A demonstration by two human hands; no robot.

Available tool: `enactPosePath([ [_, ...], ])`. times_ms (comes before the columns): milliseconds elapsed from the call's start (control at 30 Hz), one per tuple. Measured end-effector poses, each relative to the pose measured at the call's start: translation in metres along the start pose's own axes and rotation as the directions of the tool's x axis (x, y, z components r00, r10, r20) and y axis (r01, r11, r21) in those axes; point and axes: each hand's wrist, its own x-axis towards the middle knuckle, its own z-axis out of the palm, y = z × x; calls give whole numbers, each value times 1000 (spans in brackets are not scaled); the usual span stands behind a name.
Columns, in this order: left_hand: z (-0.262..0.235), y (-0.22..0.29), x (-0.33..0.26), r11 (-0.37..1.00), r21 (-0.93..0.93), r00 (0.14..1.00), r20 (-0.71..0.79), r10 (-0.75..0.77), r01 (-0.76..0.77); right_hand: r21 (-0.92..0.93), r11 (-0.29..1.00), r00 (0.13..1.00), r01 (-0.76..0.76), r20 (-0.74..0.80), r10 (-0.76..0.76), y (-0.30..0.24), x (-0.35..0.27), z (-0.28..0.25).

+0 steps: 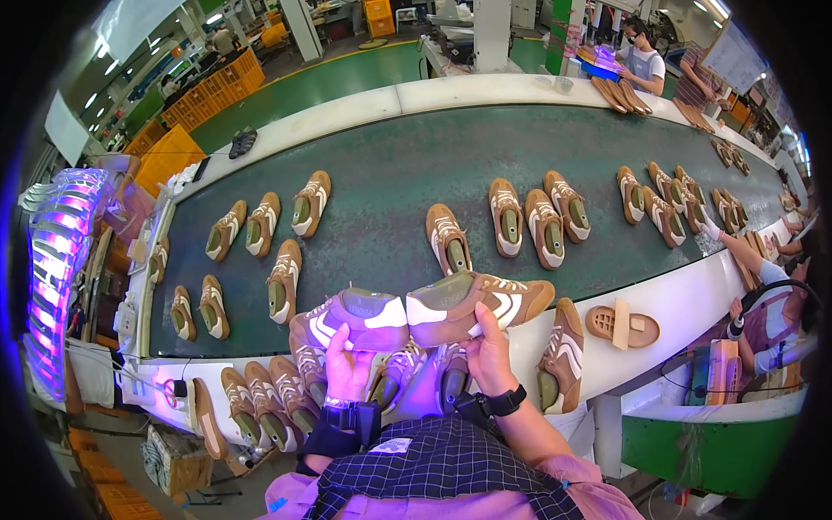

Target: Inspecting and sorting finished shoes on a conveyor belt in a factory.

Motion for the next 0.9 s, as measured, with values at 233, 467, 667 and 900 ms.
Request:
enactPosePath([
  [233,0,6,-4,999,36,1000,16,25,-25,-64,998,999,28,30,-26,-4,-3,-2],
  [467,-1,4,-3,994,84,998,12,64,-65,-135,990,999,43,14,-41,-5,-4,-2],
  [667,1,3,-5,997,61,999,22,36,-38,-93,995,999,27,20,-25,-4,-1,-4],
  [900,-4,10,-12,1000,19,994,103,-26,24,-13,999,998,-48,40,49,-14,-4,-11],
])
